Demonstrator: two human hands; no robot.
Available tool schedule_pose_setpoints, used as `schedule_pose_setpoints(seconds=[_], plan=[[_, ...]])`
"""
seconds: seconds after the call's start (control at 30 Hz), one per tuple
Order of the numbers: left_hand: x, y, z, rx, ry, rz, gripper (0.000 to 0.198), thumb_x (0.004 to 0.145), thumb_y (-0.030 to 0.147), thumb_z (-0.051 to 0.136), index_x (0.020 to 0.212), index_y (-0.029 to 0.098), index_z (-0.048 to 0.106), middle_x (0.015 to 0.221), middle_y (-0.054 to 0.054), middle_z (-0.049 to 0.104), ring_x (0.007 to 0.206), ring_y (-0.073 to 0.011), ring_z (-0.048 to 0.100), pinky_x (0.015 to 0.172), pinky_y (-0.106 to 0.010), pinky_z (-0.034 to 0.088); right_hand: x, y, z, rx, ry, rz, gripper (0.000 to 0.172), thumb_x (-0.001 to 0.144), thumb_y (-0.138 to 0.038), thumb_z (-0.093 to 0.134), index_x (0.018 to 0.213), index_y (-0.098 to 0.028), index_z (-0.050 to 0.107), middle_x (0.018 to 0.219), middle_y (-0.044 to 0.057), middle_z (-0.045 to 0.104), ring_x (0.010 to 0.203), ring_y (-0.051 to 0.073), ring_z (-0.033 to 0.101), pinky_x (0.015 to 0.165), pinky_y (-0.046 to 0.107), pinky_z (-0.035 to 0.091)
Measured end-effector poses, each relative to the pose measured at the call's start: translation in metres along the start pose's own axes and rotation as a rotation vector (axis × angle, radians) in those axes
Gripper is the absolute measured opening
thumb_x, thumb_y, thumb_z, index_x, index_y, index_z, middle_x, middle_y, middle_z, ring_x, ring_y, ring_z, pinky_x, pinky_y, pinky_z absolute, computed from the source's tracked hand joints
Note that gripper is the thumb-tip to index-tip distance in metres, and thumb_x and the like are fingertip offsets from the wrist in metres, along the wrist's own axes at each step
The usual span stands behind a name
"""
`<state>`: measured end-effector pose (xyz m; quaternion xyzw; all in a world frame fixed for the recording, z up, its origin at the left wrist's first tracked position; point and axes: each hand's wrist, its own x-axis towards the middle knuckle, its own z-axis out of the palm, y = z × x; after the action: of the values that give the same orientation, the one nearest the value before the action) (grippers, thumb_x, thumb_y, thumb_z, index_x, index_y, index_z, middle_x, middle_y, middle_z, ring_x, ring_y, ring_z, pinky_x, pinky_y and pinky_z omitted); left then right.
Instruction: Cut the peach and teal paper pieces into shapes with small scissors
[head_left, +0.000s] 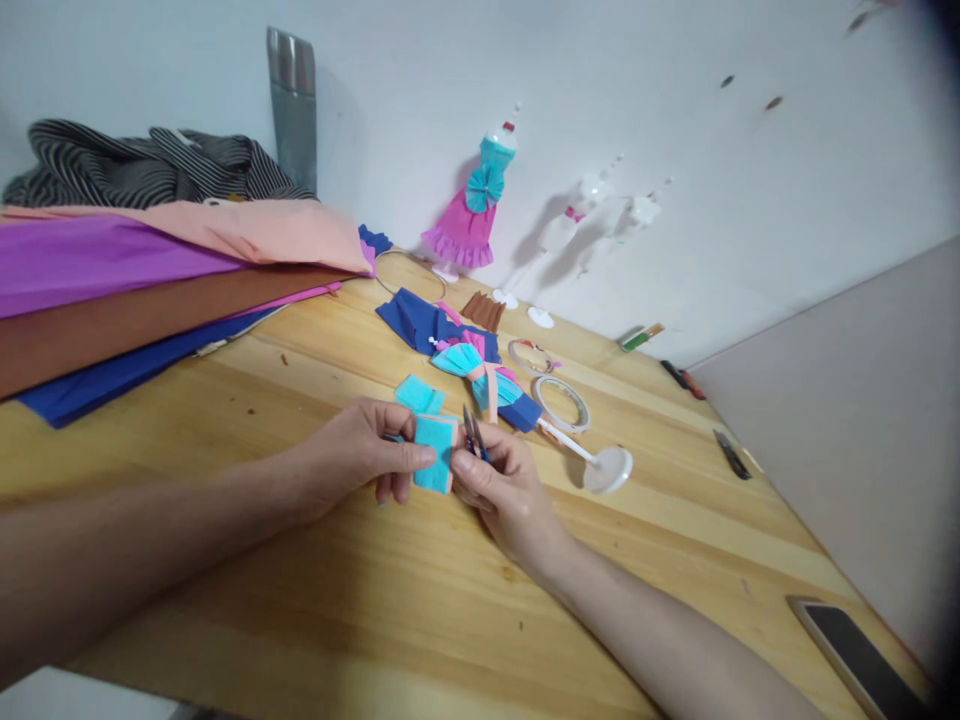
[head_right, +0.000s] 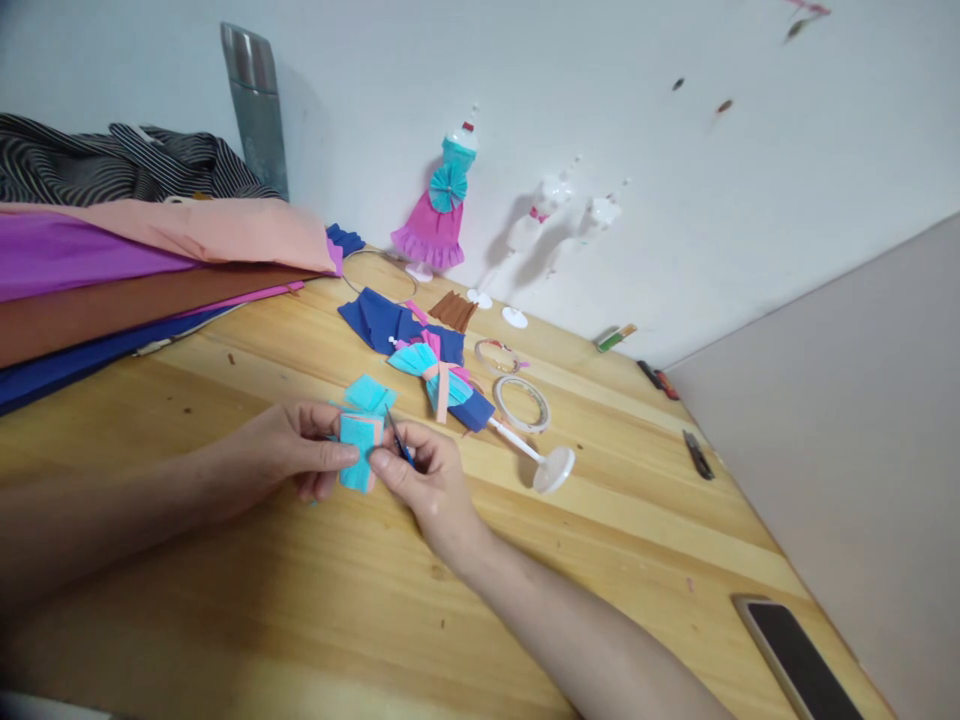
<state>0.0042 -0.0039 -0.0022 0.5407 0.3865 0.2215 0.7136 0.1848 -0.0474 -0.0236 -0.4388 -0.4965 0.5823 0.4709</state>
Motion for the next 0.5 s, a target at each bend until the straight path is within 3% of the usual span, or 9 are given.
schedule_pose_setpoints(seconds=[0.27,0.5], plan=[[-0.002,0.000,0.008,0.209,-0.011,0.111,0.018,0.063,0.025,0.058,0.055,0.016,0.045,0.054,0.006,0.039,0.054,-0.0060,0.036,0.051,-0.020,0.027,0.001,-0.002,0.001,-0.087,0.052,-0.036,0.031,0.071,-0.043,0.077,0.068,-0.018,0.060,0.051,-0.007,0.035,0.046,0.007,0.024,0.045,0.025,0.016],[0.002,-0.010,0.005,0.104,0.022,0.133,0.023,0.066,0.032,0.063,0.059,0.016,0.047,0.052,0.005,0.050,0.050,-0.0064,0.042,0.050,-0.019,0.030,-0.002,0.000,0.002,-0.130,0.165,-0.138,0.028,0.075,-0.040,0.073,0.068,-0.018,0.058,0.055,-0.006,0.037,0.048,0.008,0.026,0.046,0.024,0.022]])
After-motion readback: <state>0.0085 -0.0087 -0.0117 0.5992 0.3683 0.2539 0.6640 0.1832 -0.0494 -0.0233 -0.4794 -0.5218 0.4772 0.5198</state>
